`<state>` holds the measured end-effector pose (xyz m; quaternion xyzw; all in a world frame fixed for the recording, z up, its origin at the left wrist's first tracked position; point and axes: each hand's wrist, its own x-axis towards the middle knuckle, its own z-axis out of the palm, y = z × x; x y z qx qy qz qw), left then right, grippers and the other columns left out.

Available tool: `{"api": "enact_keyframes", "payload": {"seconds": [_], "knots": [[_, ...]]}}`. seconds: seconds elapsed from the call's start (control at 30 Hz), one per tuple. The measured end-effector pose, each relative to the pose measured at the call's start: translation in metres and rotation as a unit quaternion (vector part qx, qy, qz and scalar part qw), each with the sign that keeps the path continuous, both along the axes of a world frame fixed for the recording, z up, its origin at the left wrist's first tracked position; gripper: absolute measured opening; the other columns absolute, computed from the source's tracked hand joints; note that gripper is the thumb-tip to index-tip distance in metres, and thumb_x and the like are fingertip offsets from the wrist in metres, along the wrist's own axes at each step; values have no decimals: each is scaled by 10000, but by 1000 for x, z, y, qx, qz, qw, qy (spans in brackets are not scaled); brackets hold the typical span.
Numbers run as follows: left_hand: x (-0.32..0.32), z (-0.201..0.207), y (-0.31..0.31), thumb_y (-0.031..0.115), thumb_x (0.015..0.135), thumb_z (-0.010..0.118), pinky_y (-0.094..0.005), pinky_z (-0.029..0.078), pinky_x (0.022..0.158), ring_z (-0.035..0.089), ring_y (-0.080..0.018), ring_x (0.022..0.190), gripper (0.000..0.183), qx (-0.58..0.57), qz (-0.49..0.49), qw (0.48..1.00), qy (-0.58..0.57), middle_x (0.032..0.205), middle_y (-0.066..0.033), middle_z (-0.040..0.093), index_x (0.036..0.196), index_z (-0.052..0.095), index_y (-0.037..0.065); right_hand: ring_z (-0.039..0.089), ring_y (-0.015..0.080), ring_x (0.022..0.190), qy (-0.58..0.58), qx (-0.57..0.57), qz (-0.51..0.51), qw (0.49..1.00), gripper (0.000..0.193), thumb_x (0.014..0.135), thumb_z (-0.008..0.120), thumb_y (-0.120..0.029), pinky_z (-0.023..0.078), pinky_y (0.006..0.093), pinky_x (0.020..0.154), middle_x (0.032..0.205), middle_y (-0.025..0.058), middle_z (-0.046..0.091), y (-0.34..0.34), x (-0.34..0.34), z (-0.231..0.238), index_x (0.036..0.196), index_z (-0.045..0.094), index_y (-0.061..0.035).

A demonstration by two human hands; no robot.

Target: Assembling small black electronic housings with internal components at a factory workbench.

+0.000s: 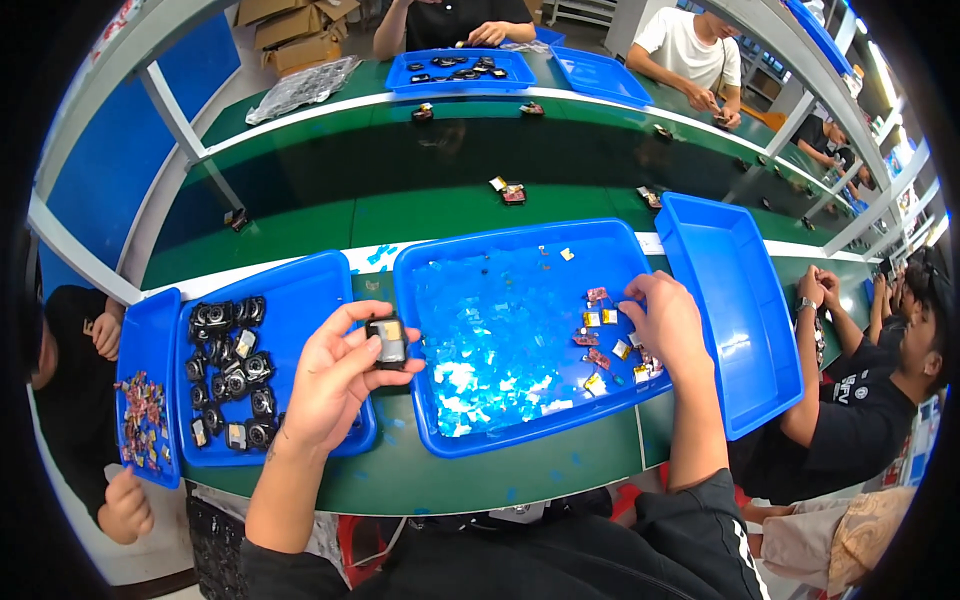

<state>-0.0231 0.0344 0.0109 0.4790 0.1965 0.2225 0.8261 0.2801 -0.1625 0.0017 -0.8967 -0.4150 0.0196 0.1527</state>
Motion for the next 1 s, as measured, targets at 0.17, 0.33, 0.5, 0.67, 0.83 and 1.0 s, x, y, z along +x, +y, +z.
{"api": "enact_keyframes", "payload": {"seconds": [0.17, 0.33, 0.5, 0.67, 0.83, 1.0], "knots": [[7, -2, -7, 61, 959, 536, -319, 549, 834, 647, -231, 1012, 415, 18, -51, 998, 15, 1186, -142, 595, 1356, 416, 52, 627, 334, 767, -66, 87, 54, 993, 66, 801, 646, 8, 499, 390, 694, 819, 167, 621, -10, -1, -16, 828, 586, -4], [9, -15, -7, 98, 922, 620, -253, 523, 783, 618, -145, 959, 291, 227, -5, 972, 54, 1108, -63, 559, 1212, 603, 70, 621, 242, 727, 7, 194, 89, 977, 75, 814, 628, 46, 495, 310, 671, 804, 132, 615, -1, -39, 19, 875, 605, 9], [11, -8, -15, 137, 811, 752, -264, 506, 757, 593, -158, 930, 331, 381, -5, 922, 71, 1118, -84, 537, 1134, 688, 97, 640, 161, 773, 256, 226, 215, 915, 125, 804, 662, 59, 510, 266, 700, 850, 76, 652, 23, -100, 47, 918, 649, 11], [21, -7, -33, 148, 808, 751, -333, 522, 770, 642, -224, 911, 184, 404, -53, 913, 23, 1030, -116, 581, 943, 708, 30, 596, 95, 749, 386, 224, 218, 868, 86, 818, 695, 18, 502, 245, 701, 807, 45, 634, 36, -117, 42, 868, 627, 4], [18, -11, -34, 16, 811, 708, -275, 515, 745, 626, -172, 886, 160, 398, -13, 917, 30, 1036, -113, 574, 968, 697, -11, 583, 90, 742, 442, 213, 213, 845, 88, 818, 698, 8, 489, 240, 698, 804, 43, 627, 47, -120, 41, 859, 620, 8], [16, -16, -36, 114, 840, 687, -334, 521, 665, 662, -252, 823, 126, 435, 34, 899, 47, 1004, -125, 599, 929, 699, 25, 587, 161, 721, 323, 197, 237, 895, 85, 822, 673, 19, 470, 279, 653, 803, 79, 596, 55, -134, 39, 852, 596, 0]]}}
